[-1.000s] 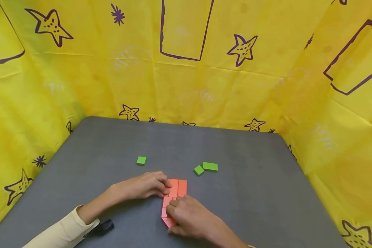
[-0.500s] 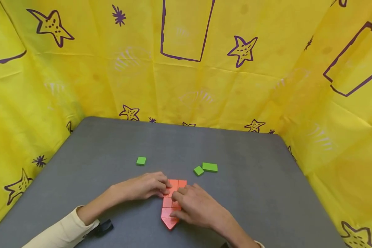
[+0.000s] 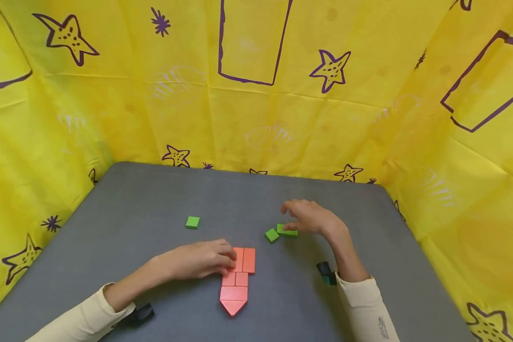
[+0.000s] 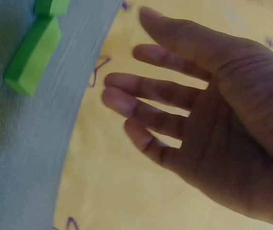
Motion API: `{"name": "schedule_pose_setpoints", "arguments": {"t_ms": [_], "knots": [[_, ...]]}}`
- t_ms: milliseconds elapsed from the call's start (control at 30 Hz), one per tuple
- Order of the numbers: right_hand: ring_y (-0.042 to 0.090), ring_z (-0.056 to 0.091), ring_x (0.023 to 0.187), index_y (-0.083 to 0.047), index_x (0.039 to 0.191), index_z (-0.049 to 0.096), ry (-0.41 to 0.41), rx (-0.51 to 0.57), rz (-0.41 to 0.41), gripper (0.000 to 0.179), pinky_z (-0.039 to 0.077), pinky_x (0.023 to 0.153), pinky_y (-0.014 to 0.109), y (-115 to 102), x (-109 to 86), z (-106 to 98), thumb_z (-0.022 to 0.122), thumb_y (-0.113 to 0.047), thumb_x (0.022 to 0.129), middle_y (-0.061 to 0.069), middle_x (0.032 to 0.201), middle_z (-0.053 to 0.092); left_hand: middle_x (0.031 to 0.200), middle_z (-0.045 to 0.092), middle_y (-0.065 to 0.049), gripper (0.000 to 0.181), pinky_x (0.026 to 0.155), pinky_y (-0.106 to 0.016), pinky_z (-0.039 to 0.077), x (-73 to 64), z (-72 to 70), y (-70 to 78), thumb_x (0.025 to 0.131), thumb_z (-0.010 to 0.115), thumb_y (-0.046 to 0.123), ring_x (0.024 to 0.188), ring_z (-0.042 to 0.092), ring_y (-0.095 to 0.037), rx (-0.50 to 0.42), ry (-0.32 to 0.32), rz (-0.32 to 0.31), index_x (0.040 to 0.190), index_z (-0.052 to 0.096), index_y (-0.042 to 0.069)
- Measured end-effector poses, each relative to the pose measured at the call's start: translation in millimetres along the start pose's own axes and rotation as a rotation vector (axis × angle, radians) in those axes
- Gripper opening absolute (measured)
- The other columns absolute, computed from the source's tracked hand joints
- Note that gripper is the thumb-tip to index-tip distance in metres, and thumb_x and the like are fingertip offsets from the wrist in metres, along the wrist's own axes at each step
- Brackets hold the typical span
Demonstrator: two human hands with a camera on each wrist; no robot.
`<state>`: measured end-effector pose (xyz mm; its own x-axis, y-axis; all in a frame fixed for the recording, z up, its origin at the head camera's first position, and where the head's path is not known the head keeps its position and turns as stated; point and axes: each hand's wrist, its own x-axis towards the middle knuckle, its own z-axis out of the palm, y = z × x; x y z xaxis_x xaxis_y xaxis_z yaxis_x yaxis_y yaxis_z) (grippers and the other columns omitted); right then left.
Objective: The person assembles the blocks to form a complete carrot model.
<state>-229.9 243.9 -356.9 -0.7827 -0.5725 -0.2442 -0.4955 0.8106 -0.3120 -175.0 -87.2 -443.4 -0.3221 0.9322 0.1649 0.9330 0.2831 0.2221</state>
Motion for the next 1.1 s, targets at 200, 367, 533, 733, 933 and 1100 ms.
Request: {"name": "schedule_pose_setpoints", "arguments": {"t_ms": [200, 367, 533, 733, 933, 1100], "knots": [[0.023, 0.064, 0.094, 0.002, 0.127, 0.063, -0.097, 0.092, 0.035, 0.042, 0.058, 0.084, 0.041, 25, 13.4, 0, 0.080, -0.017, 0.093, 0.017, 0.110, 0.070, 0.119, 0.070, 0.007, 0.021, 0.098, -0.015, 0.053, 2.9, -0.4, 7.3, 0.104, 0.066, 0.024, 0.114, 0.060, -0.008, 0.006, -0.060, -0.029, 0.122, 0.077, 0.020], [0.024, 0.064, 0.097, -0.002, 0.123, 0.065, -0.134, 0.107, 0.056, 0.039, 0.057, 0.086, 0.040, 28, 18.5, 13, 0.082, -0.011, 0.089, 0.015, 0.113, 0.070, 0.120, 0.070, 0.008, 0.024, 0.098, -0.016, 0.053, 1.1, -1.3, 15.0, 0.104, 0.066, 0.023, 0.113, 0.060, -0.008, 0.022, -0.077, -0.067, 0.126, 0.075, 0.019], [0.022, 0.060, 0.093, -0.006, 0.116, 0.066, -0.158, 0.058, 0.045, 0.037, 0.054, 0.084, 0.036, 25, 28.7, 26, 0.085, -0.006, 0.084, 0.010, 0.104, 0.068, 0.124, 0.069, 0.008, 0.025, 0.099, -0.017, 0.053, -2.1, -3.8, 21.0, 0.104, 0.066, 0.024, 0.114, 0.059, -0.008, 0.033, -0.115, -0.099, 0.128, 0.072, 0.018], [0.013, 0.048, 0.079, -0.006, 0.102, 0.063, -0.122, 0.029, -0.010, 0.033, 0.041, 0.071, 0.024, 29, 35.3, 35, 0.085, 0.004, 0.079, 0.007, 0.088, 0.058, 0.134, 0.067, 0.003, 0.023, 0.107, -0.022, 0.052, -5.6, -7.7, 18.0, 0.103, 0.067, 0.023, 0.126, 0.060, -0.012, -0.033, -0.124, -0.098, 0.124, 0.074, 0.017], [0.013, 0.043, 0.075, -0.006, 0.091, 0.057, -0.123, 0.054, 0.031, 0.028, 0.034, 0.067, 0.024, 34, 32.1, 35, 0.078, 0.008, 0.078, 0.006, 0.080, 0.049, 0.130, 0.067, 0.002, 0.018, 0.105, -0.020, 0.051, -1.1, -11.2, 17.8, 0.103, 0.068, 0.021, 0.124, 0.058, -0.012, -0.046, -0.126, -0.083, 0.119, 0.074, 0.016], [0.013, 0.044, 0.073, -0.005, 0.090, 0.060, -0.081, 0.005, -0.013, 0.022, 0.035, 0.066, 0.025, 32, 34.7, 31, 0.078, 0.002, 0.080, 0.002, 0.079, 0.050, 0.123, 0.069, 0.006, 0.023, 0.103, -0.019, 0.051, -2.6, -10.6, 17.8, 0.102, 0.068, 0.022, 0.117, 0.059, -0.009, -0.036, -0.147, -0.101, 0.124, 0.074, 0.016]]}}
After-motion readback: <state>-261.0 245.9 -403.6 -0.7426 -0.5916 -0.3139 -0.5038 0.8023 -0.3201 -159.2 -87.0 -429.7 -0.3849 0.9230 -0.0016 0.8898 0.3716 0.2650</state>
